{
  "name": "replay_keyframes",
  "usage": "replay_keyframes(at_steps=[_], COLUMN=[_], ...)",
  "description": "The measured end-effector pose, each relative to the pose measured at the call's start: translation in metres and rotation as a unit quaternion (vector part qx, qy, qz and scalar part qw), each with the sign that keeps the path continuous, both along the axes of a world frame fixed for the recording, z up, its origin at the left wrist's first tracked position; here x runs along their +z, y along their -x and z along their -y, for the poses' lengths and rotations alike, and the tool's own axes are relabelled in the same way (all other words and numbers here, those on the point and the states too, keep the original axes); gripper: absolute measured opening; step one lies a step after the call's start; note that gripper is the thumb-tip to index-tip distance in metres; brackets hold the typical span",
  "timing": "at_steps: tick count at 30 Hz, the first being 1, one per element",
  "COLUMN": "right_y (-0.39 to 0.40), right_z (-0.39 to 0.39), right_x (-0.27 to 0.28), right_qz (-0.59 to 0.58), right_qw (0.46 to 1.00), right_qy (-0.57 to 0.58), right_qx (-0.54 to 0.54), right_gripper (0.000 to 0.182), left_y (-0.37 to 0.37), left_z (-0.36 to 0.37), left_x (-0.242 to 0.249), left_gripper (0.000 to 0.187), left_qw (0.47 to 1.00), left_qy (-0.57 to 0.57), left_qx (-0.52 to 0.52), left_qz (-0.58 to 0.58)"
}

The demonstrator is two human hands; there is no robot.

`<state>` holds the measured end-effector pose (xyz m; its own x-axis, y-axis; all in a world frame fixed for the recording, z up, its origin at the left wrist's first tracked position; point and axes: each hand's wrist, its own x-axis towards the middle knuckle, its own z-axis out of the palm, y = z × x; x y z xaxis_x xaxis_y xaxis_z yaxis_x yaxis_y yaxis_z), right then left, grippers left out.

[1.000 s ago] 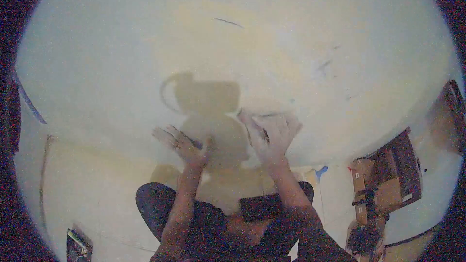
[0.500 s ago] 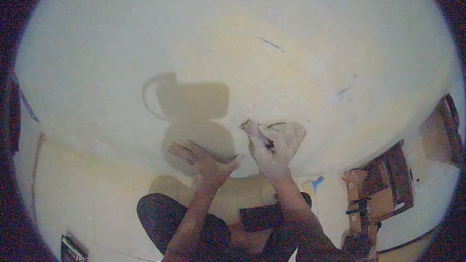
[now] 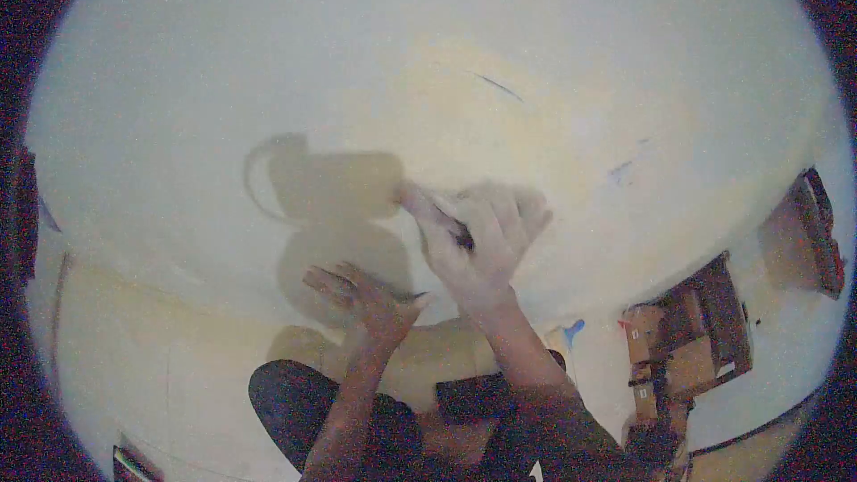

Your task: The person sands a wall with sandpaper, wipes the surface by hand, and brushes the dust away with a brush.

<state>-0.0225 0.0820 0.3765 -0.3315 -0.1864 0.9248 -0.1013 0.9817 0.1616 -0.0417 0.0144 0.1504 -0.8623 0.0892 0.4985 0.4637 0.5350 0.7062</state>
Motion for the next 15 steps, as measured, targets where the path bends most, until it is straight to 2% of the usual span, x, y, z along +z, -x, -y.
replay_keyframes(at_steps=[3,6,9,12,15], right_y=[0.013,0.0,0.004,0.016,0.014], right_z=[0.003,-0.009,-0.012,0.013,0.003], right_x=[0.003,-0.026,-0.025,0.013,-0.011], right_qz=[-0.021,-0.01,-0.044,-0.024,-0.014], right_qw=[1.0,0.996,0.998,0.999,0.999], right_qy=[0.0,0.09,0.046,0.023,0.036], right_qx=[0.018,0.011,0.004,0.019,0.005], right_gripper=[0.028,0.027,0.029,0.028,0.027], left_y=[0.001,0.009,0.003,0.004,0.008], left_z=[0.001,0.0,-0.001,0.002,0.001], left_x=[0.012,0.01,0.008,0.009,0.011], left_gripper=[0.159,0.156,0.154,0.151,0.148], left_qw=[1.0,0.999,1.0,1.0,0.999], left_qy=[0.015,-0.022,-0.018,0.0,0.026], left_qx=[0.003,0.015,0.0,-0.017,-0.024], left_qz=[0.0,-0.022,-0.012,-0.012,0.021])
